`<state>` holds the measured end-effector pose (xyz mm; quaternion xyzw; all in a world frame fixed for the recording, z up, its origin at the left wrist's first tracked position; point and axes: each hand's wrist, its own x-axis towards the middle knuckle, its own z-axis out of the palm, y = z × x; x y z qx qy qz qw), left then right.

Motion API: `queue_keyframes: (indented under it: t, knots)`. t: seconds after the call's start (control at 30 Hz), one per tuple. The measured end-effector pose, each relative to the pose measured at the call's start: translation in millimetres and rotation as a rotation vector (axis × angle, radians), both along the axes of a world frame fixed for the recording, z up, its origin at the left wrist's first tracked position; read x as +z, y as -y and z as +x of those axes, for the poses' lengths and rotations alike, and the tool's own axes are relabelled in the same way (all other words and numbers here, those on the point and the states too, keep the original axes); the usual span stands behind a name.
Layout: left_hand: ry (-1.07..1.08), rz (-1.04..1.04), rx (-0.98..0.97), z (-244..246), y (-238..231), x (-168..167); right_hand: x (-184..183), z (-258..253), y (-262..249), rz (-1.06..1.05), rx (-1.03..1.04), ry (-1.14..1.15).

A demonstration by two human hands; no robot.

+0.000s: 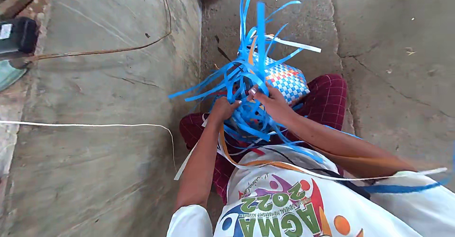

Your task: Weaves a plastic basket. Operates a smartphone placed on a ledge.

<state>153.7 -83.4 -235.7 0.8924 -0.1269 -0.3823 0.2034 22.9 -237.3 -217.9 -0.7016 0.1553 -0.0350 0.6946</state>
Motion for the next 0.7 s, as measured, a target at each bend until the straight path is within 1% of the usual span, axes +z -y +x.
queue_keyframes:
  t: [0.03,0.07,0.13,0.17,0.2,0.27,0.33,0.4,0.43,0.47,0.53,0.57,0.6,0.63,0.7]
  knots:
    - [0.024,-0.008,-0.001,-0.6,-0.4,-2.0,-8.1,-1.3,-0.8,0.018,-0.013,-0.038]
    - [0.043,-0.01,-0.003,-1.7,-1.2,-4.4,-21.4,-2.5,-2.8,0.071,-0.008,-0.134]
    - [0.029,-0.007,-0.023,-2.4,-2.4,-6.6,-45.6,-2.3,-7.6,0.213,0.055,-0.403]
    - [0.018,-0.022,-0.041,-2.5,-3.5,-7.1,-47.9,-0.1,-9.7,0.265,0.081,-0.502]
    - [0.013,-0.053,-0.061,-2.5,-5.3,-7.7,-42.8,4.7,-10.2,0.294,0.087,-0.536]
    - [0.01,-0.135,-0.089,-3.5,-9.7,-8.7,-17.1,20.5,-4.1,0.294,0.05,-0.444]
    - [0.009,-0.201,-0.09,-6.4,-13.2,-8.7,13.6,39.5,5.2,0.301,-0.018,-0.251]
    - [0.039,-0.205,-0.07,-7.7,-13.6,-9.4,32.7,52.4,12.5,0.311,-0.072,-0.049]
    - [0.066,-0.184,-0.062,-7.6,-12.8,-10.9,33.2,56.5,14.8,0.275,-0.085,-0.004]
    - [0.08,-0.149,-0.05,-7.6,-11.4,-11.3,28.0,58.6,17.1,0.178,-0.066,-0.039]
    - [0.089,-0.069,-0.027,-9.2,-9.0,-9.7,1.6,62.4,20.1,-0.07,0.121,-0.295]
    - [0.08,-0.026,-0.017,-10.4,-8.0,-8.6,-16.7,63.7,18.0,-0.131,0.213,-0.399]
    - [0.08,-0.011,-0.003,-10.9,-7.8,-8.1,-32.4,64.2,14.9,-0.173,0.253,-0.435]
    - [0.097,-0.041,0.022,-11.9,-9.6,-8.6,-41.5,63.7,12.8,-0.193,0.24,-0.412]
    - [0.147,-0.205,0.101,-14.9,-17.5,-9.4,-44.4,64.3,13.6,-0.18,0.145,-0.315]
